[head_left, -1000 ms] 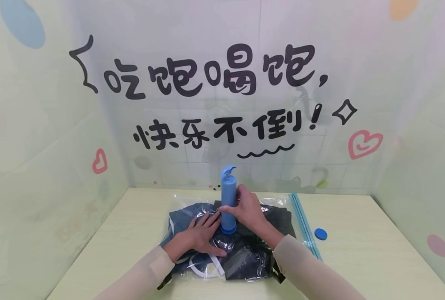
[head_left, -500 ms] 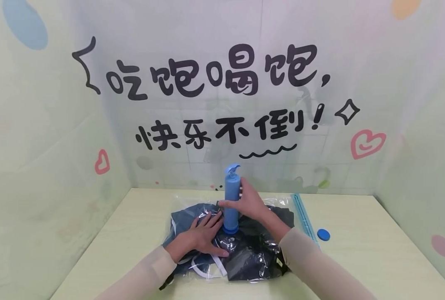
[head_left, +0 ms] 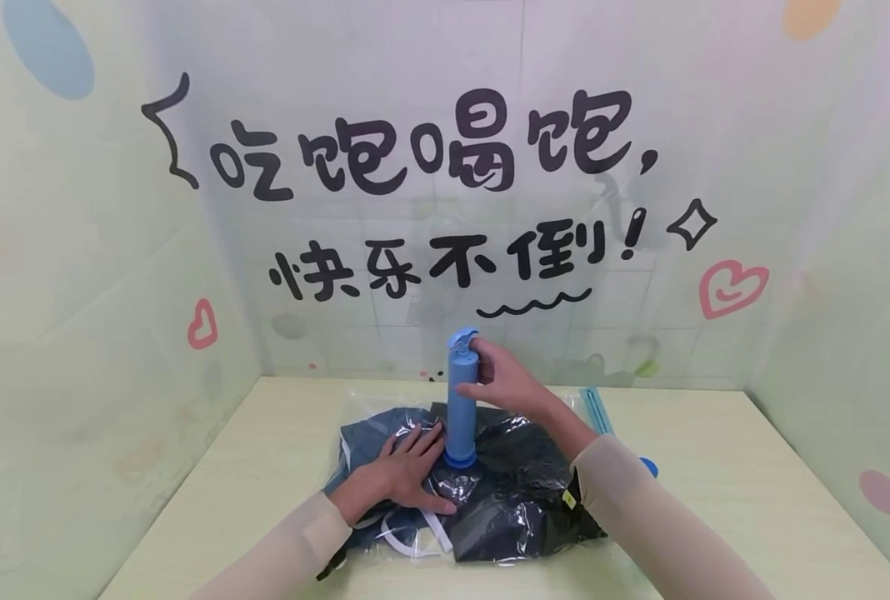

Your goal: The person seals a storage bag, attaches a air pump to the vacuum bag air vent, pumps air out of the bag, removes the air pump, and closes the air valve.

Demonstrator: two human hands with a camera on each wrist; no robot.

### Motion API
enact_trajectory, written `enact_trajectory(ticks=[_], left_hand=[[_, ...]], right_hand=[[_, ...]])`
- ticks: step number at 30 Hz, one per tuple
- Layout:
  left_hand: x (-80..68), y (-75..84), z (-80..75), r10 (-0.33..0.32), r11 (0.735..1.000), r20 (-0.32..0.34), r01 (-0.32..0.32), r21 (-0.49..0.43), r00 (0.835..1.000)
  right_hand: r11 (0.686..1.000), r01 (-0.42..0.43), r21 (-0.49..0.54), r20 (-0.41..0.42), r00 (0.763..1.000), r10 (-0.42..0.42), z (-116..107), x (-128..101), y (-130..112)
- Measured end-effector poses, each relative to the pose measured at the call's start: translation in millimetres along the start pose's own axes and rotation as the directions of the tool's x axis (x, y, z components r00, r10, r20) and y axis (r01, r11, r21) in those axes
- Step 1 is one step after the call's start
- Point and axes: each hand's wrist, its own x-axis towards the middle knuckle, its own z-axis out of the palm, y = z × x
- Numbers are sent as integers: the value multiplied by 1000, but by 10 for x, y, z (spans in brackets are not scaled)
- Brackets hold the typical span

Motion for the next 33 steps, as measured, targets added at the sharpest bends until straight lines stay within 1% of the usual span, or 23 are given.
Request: enact_trajectory(ticks=[6,9,13,18,21,24,28,33], left_hand=[[-6,-7,5,8,1000,-4,-8,4,1000],[-7,-16,12,10,1000,-7,-10,0,1000],[-10,-13,9,15,1000,-13,-15,5,1000],[-11,-1,6,18,1000,-22,-18,7,1000],[-7,3,7,19,1000,-24,-19,6,1000],[-16,10,-4,20,1000,-22,-20,6,1000],[-26,16,-24,25,1000,-25,-24,7,999],[-32,14,-21,31,999,-33,-31,-8,999]], right_hand=[[1000,20,0,17,1000,-20,17,9,5],[999,35,-41,19,999,-35,37,21,3],[995,35,-93,3,999,-35,64,29,-5],[990,-20,-140,-77,997,9,80,7,-16],[981,-53,-185,-143,989,26,82,-6,-14],[969,-71,-236,-194,981,25,95,-15,-10],[956,-83,-281,-238,971,14,125,-21,-10],[952,-124,-281,-270,962,45,157,-36,-34]])
